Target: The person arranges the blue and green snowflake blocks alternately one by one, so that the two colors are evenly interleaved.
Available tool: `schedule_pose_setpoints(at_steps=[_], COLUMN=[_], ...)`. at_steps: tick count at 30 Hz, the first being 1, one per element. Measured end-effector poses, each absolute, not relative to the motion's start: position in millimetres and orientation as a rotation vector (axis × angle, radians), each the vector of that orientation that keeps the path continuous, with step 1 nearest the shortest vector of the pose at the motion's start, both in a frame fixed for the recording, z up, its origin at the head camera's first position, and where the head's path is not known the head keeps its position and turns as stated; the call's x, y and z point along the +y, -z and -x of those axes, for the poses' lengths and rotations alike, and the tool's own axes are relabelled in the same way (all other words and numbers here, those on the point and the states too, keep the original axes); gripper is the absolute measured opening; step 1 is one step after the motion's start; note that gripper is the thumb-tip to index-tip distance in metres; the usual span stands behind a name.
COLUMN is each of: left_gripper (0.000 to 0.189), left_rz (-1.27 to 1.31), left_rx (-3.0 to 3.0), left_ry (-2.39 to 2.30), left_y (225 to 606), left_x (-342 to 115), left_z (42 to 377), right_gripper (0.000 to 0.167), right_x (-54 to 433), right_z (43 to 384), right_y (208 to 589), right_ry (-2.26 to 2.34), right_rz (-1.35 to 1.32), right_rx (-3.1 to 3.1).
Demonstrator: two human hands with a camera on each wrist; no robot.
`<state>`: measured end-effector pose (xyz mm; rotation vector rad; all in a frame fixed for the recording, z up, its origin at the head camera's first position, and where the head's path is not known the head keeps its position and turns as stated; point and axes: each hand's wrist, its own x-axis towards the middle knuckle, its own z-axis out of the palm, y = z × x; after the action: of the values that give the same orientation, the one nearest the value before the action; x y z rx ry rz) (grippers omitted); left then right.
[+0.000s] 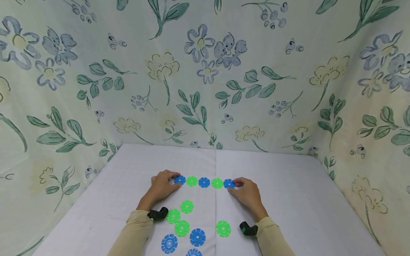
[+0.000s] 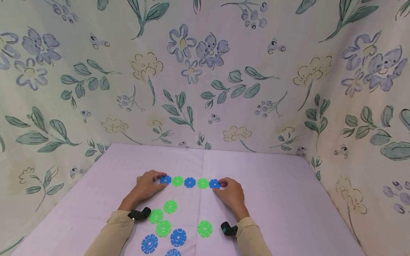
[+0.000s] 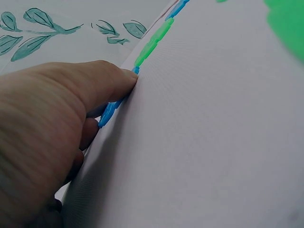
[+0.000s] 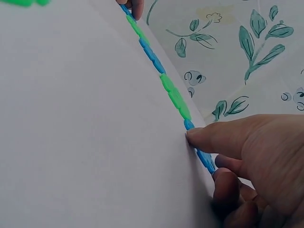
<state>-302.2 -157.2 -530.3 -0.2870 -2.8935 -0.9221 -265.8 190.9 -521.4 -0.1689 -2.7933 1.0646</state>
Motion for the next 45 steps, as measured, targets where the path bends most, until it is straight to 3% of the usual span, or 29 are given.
schedule_pose_setpoints(at_steps=[28, 45], left_gripper=[0.042, 0.042], left_rz=[0.289, 0.297], left_rx=[-2.9, -2.9], left_ry=[0.912, 0.912], left_y=[530, 532], left_x=[-159, -160], left_z=[301, 304], right_gripper=[0.026, 0.028], right_x=[188, 178], right_z=[264, 239], right_y=[510, 463], right_ry=[-1.213, -1.282], right_rz=[0.076, -0.497], right_rx=[-2.768, -2.784])
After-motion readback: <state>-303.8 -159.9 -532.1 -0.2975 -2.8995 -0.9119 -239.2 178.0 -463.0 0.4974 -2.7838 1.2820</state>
